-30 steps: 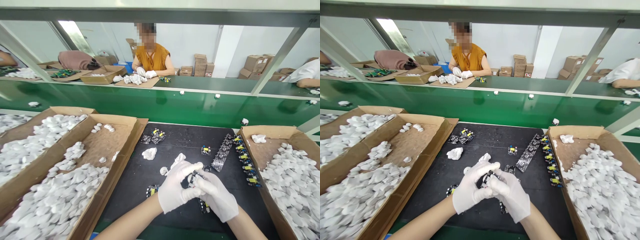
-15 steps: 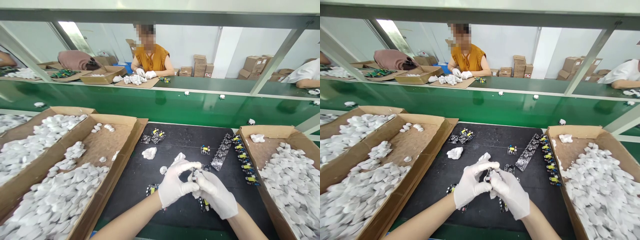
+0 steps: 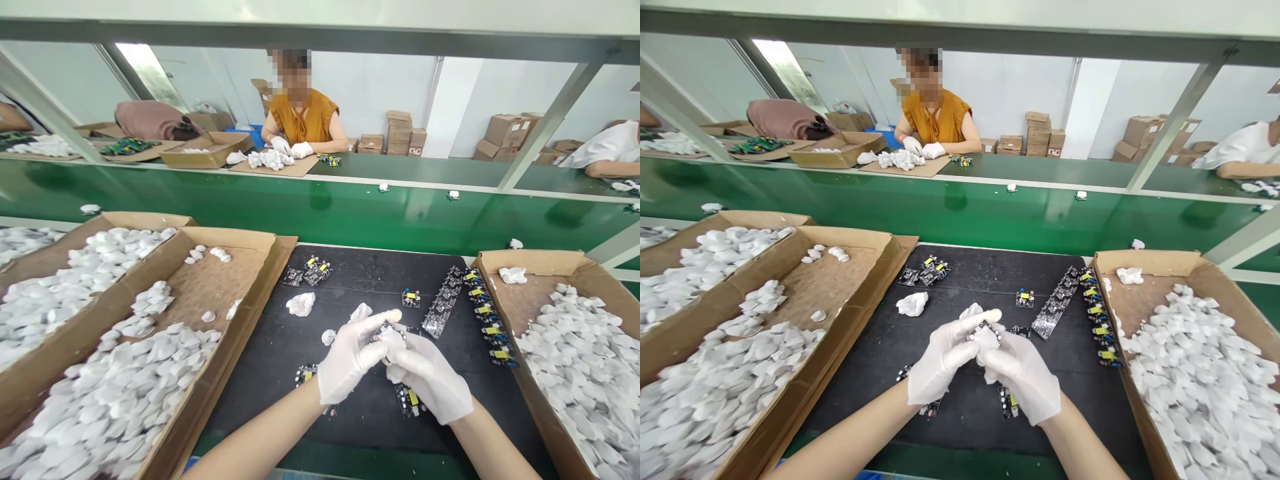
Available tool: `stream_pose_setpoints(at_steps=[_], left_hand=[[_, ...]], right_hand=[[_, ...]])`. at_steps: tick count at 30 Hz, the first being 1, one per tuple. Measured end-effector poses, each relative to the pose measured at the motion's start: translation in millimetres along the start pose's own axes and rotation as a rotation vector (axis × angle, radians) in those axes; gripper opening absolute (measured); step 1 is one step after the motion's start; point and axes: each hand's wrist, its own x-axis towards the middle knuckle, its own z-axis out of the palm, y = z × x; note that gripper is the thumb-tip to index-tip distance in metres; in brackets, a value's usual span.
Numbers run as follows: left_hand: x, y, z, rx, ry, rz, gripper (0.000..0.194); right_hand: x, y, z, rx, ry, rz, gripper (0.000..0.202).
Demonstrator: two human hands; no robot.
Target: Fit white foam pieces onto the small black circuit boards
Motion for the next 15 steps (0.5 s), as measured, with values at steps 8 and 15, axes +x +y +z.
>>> stream_pose_setpoints(at_steps=[8,15], left_hand=[[2.3,-0.2,0.9,-0.080,-0.074,-0.019,0.061],[-2.8,-1.2,1.1,-0.051,-0.136,-0.027,0.062]], right_hand=[[3.0,10.4,-7.7,-0.026,0.060,-0.039,0.046],[1.6,7.8,-1.3,-0.236,0.057,-0.192,0.057]])
